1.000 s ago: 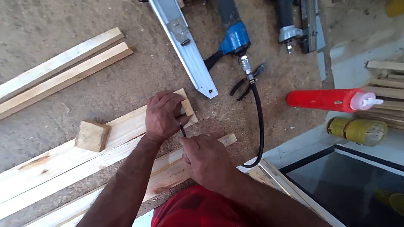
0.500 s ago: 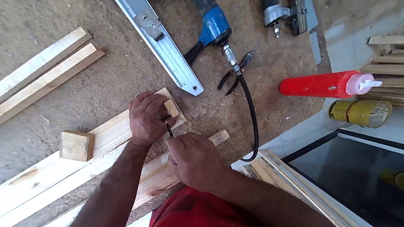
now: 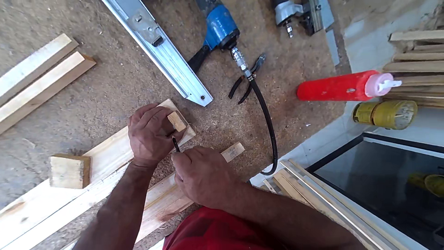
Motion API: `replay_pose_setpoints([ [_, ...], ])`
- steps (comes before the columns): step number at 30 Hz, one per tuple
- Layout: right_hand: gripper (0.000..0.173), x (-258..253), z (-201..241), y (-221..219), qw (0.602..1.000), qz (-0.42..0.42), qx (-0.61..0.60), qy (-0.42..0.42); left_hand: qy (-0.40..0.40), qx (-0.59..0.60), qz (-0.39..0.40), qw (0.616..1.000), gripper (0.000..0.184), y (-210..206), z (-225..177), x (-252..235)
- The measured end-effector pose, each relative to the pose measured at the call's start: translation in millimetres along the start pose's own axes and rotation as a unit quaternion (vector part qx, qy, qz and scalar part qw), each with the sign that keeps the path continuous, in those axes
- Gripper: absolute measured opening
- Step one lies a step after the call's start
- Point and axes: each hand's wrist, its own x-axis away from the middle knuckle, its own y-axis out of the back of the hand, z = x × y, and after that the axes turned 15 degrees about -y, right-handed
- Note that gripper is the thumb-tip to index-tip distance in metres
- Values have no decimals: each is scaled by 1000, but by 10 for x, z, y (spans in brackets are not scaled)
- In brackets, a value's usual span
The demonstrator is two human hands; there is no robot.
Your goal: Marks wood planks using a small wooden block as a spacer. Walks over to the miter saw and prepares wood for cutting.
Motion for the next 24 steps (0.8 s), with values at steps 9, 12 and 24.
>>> replay_pose_setpoints([
  [9,12,-75,-8,-5,1000,-16,-10,4,0,-7,-17,1000,53,-28,4,-8],
  [12,15,-197,28,-76,999,-33,37,10,3,-2,-17,1000,45,-16,6,-11],
  [24,19,-327,320,-137,982,-40,157,-95,7,-1,-13,1000,33,-1,-14,-23],
])
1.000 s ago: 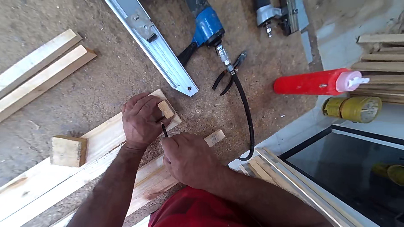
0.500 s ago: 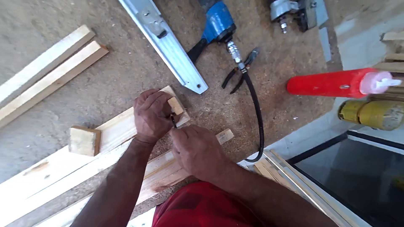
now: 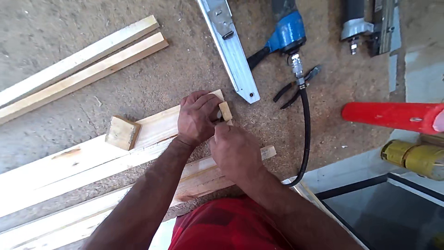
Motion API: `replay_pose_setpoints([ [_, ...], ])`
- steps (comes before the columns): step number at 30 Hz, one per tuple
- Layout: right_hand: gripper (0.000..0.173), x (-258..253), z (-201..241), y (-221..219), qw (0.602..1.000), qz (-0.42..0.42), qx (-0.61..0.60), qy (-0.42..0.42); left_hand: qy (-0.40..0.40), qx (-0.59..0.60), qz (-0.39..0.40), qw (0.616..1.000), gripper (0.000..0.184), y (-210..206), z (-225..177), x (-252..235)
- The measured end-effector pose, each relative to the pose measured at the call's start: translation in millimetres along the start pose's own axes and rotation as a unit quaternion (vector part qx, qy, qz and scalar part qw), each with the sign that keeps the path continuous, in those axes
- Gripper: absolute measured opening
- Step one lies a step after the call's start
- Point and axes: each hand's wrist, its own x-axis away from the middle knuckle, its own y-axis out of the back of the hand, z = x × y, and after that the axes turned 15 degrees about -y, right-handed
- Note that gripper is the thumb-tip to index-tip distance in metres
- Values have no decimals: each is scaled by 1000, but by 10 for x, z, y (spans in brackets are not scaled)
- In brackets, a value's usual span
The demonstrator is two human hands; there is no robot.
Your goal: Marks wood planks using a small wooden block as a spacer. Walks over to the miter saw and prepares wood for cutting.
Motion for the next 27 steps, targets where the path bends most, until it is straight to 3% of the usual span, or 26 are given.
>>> replay_pose_setpoints([
  [2,18,-103,78,15,1000,-21,-14,-11,-5,8,-10,1000,23,3,7,3],
  [8,18,-136,195,106,998,34,24,-49,-13,4,-7,1000,26,2,17,-3],
  [11,17,-138,206,26,999,-7,2,-44,-19,0,1,1000,27,6,26,7],
  [14,15,-106,132,125,996,59,-22,-65,-12,3,10,1000,26,21,27,-18],
  [16,17,-18,-87,365,989,99,-87,-64,-7,-4,19,1000,44,8,9,-7],
  [19,24,255,-619,543,988,12,-151,-18,-4,-22,30,999,56,-18,17,-7],
  [21,28,454,-986,389,989,-40,-134,-53,-4,-14,34,999,57,4,23,-16],
  [22,28,520,-1161,242,989,-29,-117,-82,-9,-3,26,1000,56,22,30,-13],
  [25,32,661,-1534,-131,978,103,-112,-143,-23,60,-15,998,54,129,-79,119],
  [27,28,763,-1643,-206,973,112,-144,-141,-10,88,-11,996,57,252,-296,292],
])
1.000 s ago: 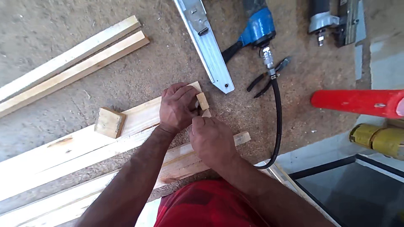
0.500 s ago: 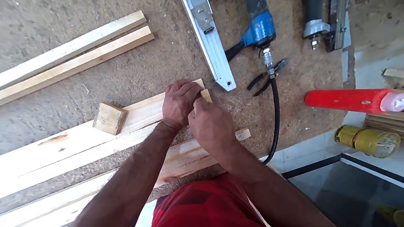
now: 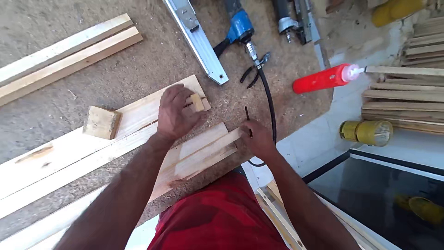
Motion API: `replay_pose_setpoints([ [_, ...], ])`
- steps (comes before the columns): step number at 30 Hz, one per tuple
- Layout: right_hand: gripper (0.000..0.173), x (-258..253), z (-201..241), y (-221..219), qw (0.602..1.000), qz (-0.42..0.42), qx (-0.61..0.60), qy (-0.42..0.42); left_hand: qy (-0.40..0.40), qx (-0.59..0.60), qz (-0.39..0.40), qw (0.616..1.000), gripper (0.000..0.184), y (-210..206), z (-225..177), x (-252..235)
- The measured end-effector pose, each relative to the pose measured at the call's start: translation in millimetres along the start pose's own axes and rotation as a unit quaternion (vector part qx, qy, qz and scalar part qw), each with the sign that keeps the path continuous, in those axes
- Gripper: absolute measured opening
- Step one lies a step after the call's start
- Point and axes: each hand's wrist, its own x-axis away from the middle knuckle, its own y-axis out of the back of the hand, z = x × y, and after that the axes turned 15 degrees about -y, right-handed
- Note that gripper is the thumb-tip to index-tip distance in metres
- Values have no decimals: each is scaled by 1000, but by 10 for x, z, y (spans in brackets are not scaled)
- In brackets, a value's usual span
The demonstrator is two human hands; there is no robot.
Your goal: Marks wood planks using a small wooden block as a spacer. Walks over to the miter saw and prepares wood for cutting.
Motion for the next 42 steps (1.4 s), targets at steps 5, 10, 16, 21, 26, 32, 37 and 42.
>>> replay_pose_setpoints([
  [5,18,528,-347,27,998,47,-12,45,83,69,46,993,58,-249,-763,540],
  [10,17,647,-749,-160,992,74,15,101,61,-1,10,998,53,-889,-1021,690],
  [16,20,644,-882,-73,981,24,-3,190,78,-59,17,995,55,-1000,-1043,672],
  [21,22,631,-1007,54,978,2,-20,207,78,-61,13,995,57,-1002,-1043,659],
  [26,22,634,-994,108,974,-15,-41,222,72,-62,10,995,55,-1015,-1039,675],
  [32,21,662,-954,158,970,-11,-45,237,64,-67,9,996,53,-1017,-1030,680],
  [37,35,717,-845,268,963,-17,-42,265,62,-68,7,996,54,-1013,-1032,674],
  [42,40,820,-575,397,959,12,-50,278,58,-73,7,996,56,-1018,-1009,673],
])
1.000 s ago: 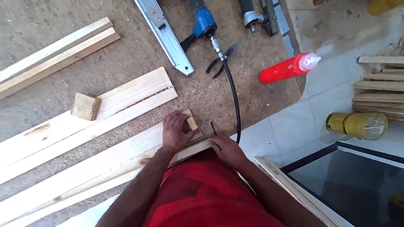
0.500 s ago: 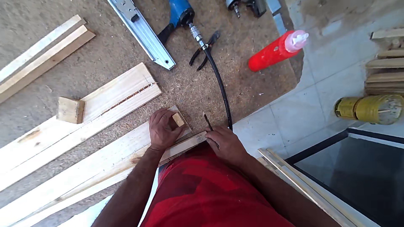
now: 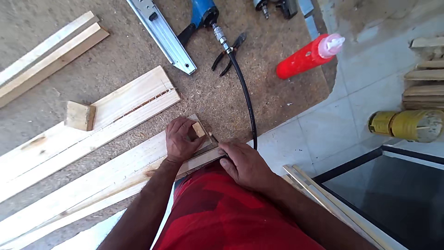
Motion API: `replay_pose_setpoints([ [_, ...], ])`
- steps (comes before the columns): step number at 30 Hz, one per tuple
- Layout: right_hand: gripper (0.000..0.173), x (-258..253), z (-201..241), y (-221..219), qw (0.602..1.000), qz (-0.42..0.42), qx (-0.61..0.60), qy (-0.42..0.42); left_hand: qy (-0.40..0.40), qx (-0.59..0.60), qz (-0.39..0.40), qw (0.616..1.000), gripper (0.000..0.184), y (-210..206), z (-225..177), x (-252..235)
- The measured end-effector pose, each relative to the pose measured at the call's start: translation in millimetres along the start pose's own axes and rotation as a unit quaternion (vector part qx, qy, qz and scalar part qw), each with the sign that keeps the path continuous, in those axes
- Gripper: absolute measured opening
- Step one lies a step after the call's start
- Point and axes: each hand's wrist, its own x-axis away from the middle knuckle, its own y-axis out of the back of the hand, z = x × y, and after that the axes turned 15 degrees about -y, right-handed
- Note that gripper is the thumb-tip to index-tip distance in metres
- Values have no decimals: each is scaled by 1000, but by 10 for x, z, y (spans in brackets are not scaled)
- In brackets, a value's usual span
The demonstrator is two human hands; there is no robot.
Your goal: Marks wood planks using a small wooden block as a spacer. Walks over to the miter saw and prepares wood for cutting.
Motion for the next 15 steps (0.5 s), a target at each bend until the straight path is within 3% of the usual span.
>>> replay_pose_setpoints([
  [7,20,-220,356,-290,996,-4,80,51,2,-12,-1,1000,56,-19,12,3],
  [15,14,-591,696,-616,966,32,254,-41,-9,4,-6,1000,29,8,6,5],
])
